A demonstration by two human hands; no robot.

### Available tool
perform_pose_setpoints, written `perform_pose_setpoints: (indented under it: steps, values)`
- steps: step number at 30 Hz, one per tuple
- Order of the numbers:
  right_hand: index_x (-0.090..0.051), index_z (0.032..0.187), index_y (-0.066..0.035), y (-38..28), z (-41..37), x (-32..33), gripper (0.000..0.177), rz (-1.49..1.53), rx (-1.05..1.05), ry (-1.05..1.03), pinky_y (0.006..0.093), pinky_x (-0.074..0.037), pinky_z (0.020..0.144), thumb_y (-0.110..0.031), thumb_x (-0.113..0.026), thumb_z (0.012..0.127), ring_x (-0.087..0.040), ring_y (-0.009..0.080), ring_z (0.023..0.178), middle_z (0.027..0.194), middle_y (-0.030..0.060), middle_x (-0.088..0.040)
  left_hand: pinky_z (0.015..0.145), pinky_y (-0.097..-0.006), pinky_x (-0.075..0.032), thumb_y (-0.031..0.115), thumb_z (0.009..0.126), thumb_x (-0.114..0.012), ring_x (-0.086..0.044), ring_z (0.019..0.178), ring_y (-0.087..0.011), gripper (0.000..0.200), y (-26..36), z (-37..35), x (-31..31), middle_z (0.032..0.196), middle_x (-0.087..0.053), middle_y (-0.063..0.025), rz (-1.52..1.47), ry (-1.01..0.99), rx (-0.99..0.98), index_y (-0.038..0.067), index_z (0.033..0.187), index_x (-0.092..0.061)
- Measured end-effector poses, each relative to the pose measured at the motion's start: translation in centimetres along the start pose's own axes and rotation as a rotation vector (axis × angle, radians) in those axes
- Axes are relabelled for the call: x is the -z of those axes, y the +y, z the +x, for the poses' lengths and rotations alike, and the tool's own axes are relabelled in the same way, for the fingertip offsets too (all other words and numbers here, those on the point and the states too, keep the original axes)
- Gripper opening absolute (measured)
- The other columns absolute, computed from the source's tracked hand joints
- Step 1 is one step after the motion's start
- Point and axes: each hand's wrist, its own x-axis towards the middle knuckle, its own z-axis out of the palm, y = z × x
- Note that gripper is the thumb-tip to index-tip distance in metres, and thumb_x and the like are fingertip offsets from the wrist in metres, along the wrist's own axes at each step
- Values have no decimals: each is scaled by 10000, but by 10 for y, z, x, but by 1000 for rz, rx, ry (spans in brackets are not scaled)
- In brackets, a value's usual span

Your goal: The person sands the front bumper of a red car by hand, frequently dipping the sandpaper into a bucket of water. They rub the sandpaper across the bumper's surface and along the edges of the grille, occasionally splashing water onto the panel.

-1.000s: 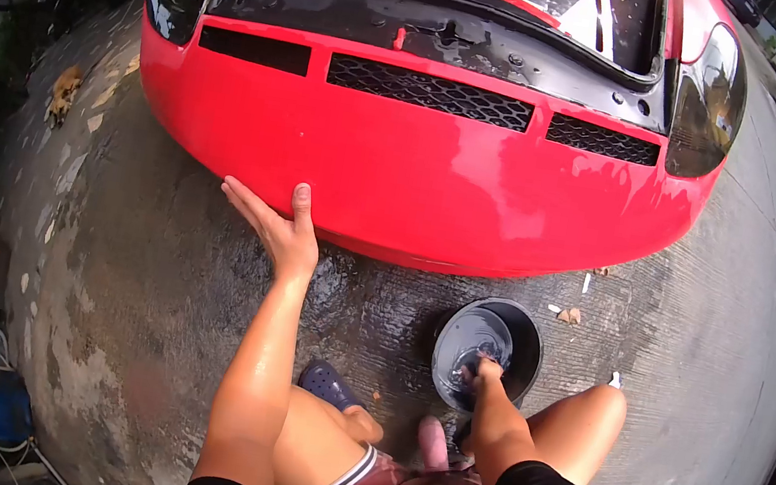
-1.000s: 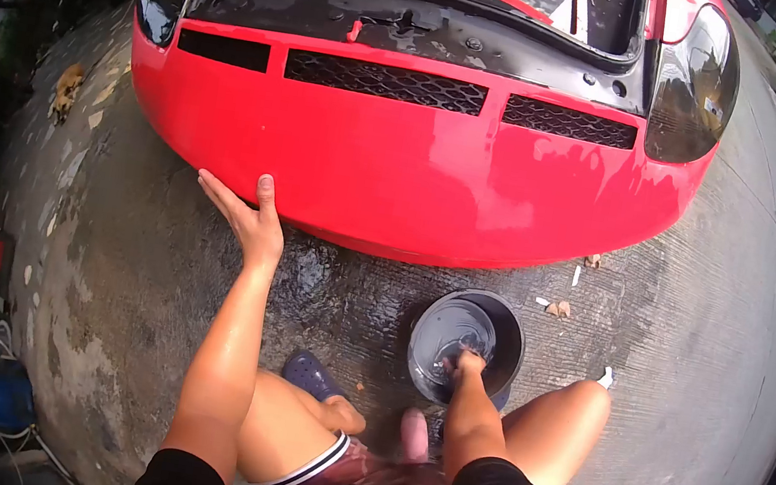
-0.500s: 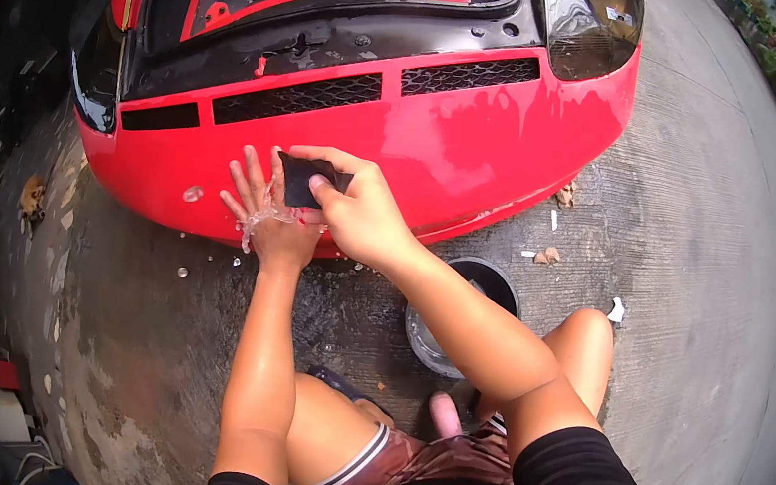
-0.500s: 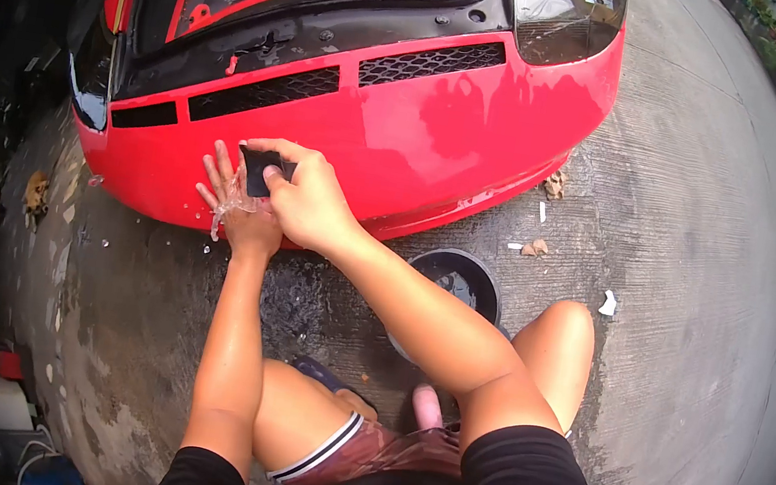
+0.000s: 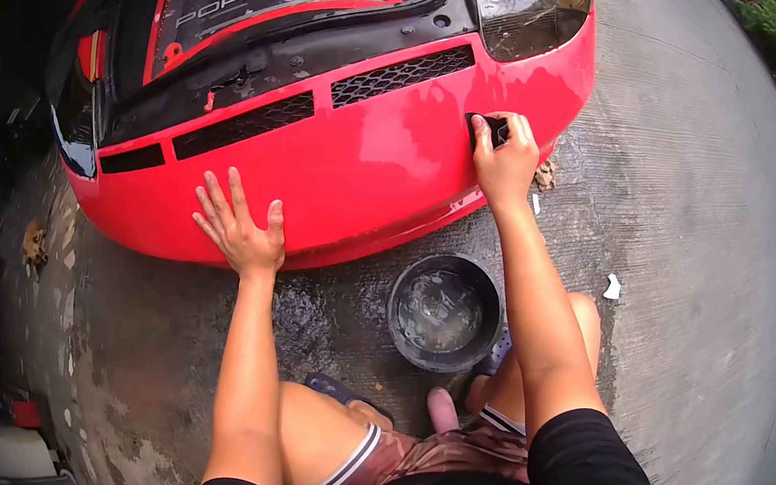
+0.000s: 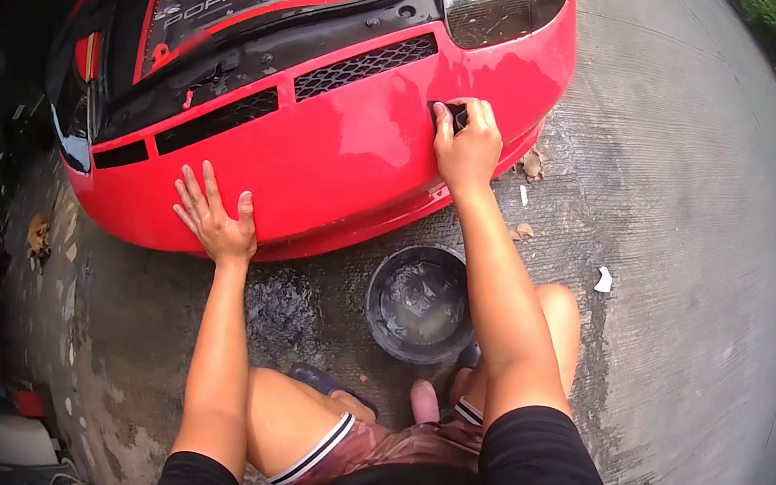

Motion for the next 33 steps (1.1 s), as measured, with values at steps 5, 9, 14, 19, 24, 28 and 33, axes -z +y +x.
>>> perform_pose_setpoints:
  steps: [5, 9, 14, 19, 24, 28, 33]
  values:
    - [-731, 1064, -16, 38, -18, 23, 215, 41, -133, 132, 421, -564, 811, -200, -771, 960, -723, 344, 904, 998, 173, -720, 1253, -710, -118, 722, 990, -483, -172, 1621, -448, 890, 5, 0, 1, 1776, -208, -140, 22, -29, 41, 192, 1689, -331]
    - [-700, 1270, 40, 54, 0, 33, 310, 108, -176, 323, 432, -536, 1007, -177, -593, 1076, -691, 359, 1160, 1237, 209, -719, 1240, -734, -116, 731, 981, -486, -161, 1622, -455, 900, 7, -3, -2, 1774, -200, -148, 50, -41, 95, 206, 1692, -319]
    - [-356, 1638, -6, 2, -48, -18, 627, -179, 158, -224, 594, -161, 1287, -217, -522, 1071, -260, 377, 1612, 1713, 227, -321, 1236, -739, -114, 755, 989, -445, -163, 1619, -460, 907, 11, -5, 1, 1778, -195, -135, 38, -45, 106, 204, 1696, -307]
    - [-205, 1696, -22, -11, -52, -32, 754, -267, 218, -405, 575, 12, 1308, -387, -455, 1084, -108, 338, 1659, 1779, 174, -175, 1194, -801, -79, 739, 1009, -436, -101, 1624, -480, 896, 17, 3, -4, 1790, -128, -138, 1, -56, 163, 207, 1708, -260]
    - [-110, 1691, 18, 7, 7, -52, 724, -327, -86, -235, 618, -20, 1303, -396, -326, 1137, -65, 380, 1653, 1782, 210, -81, 1145, -853, -31, 741, 1010, -451, 47, 1595, -576, 992, 52, 13, -3, 1776, 48, -243, -54, -138, 321, 146, 1727, -112]
    - [-118, 1700, -2, -47, -74, -54, 803, -346, 280, -513, 606, 45, 1294, -438, -410, 1093, -58, 382, 1656, 1786, 192, -103, 1147, -852, -42, 739, 998, -495, 73, 1587, -589, 1053, 53, 15, 5, 1770, 92, -252, -26, -202, 295, 125, 1727, -45]
    - [-79, 1701, -9, 12, 3, -56, 739, -368, -116, -278, 615, 40, 1295, -454, -263, 1140, -28, 365, 1658, 1790, 187, -56, 1142, -857, -32, 797, 946, -540, 114, 1561, -627, 1177, 57, 20, 10, 1753, 135, -284, -20, -264, 264, 108, 1720, 18]
